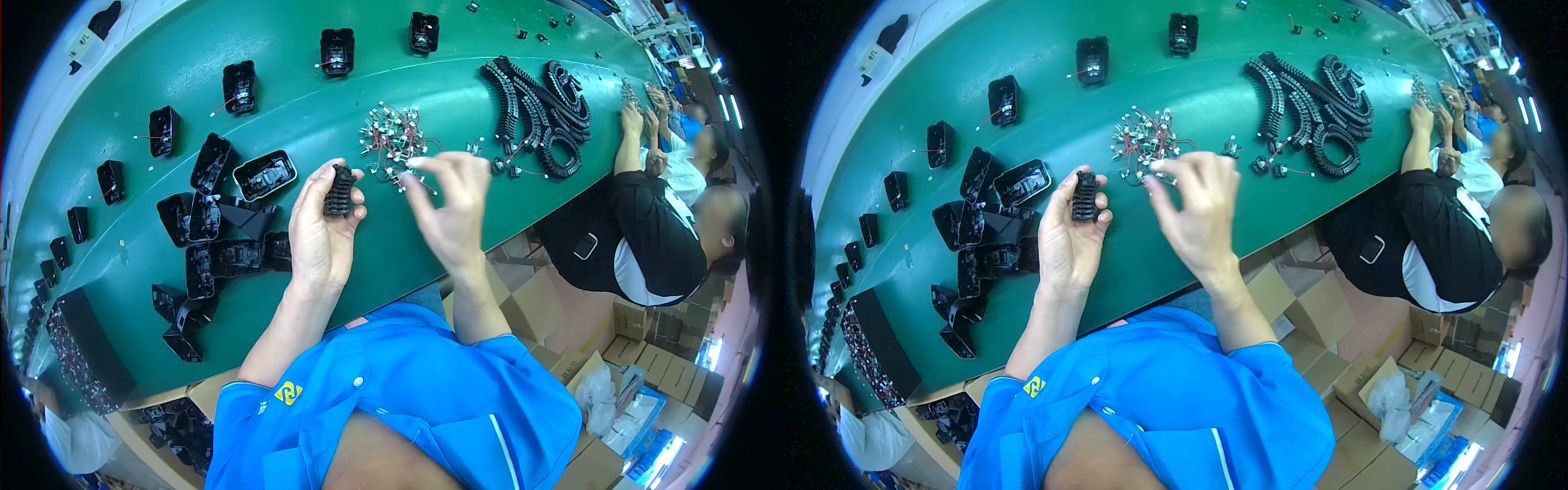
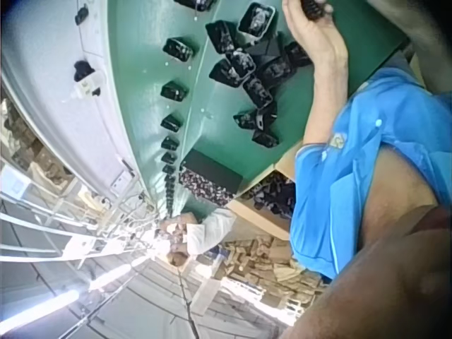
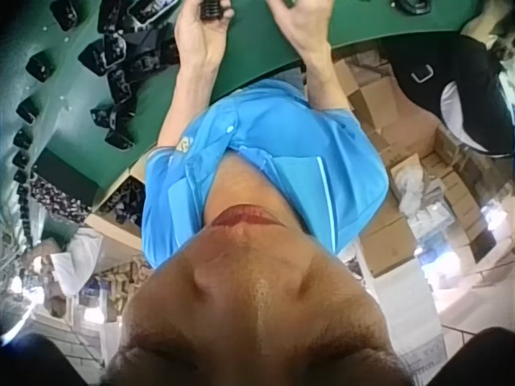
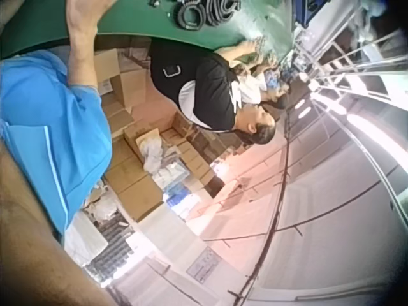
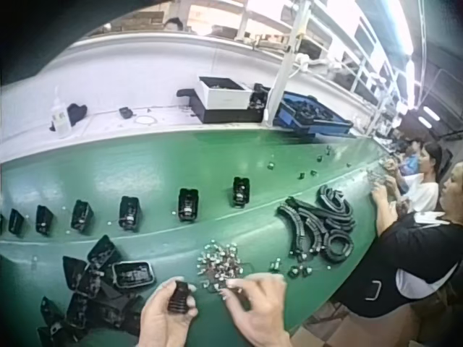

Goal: Assembling small electronic housing components on an assembly line.

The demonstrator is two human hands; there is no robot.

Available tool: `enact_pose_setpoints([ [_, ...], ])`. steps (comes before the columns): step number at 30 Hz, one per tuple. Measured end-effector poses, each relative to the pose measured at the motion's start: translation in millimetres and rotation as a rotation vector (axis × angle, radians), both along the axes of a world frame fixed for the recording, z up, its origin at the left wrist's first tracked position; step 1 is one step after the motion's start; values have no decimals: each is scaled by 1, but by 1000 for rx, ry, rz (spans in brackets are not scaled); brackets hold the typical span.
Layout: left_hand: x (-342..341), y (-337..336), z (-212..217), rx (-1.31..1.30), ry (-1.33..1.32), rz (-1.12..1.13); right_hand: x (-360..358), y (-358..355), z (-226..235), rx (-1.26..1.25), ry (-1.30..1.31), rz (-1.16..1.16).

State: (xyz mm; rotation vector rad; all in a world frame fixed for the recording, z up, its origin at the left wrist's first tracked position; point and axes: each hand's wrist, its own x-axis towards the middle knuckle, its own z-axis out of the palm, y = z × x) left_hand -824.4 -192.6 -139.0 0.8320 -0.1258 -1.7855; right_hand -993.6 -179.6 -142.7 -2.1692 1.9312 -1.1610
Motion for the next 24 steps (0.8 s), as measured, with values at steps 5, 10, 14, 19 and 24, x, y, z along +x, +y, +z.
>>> enact_pose_setpoints([
  [5,1,-2,-5,-21,-39,50,22,-15,-11,135,69,41],
  [10,2,-2,-2,-12,10,55,28,-16,-11,152,125,41],
  [14,2,-1,1,-9,-5,37,29,-15,0,-6,-159,173],
  [19,-2,1,7,-73,-12,-22,23,-16,-1,49,-438,222],
  [24,-3,0,6,-106,-13,-61,19,-22,3,53,-533,302],
])
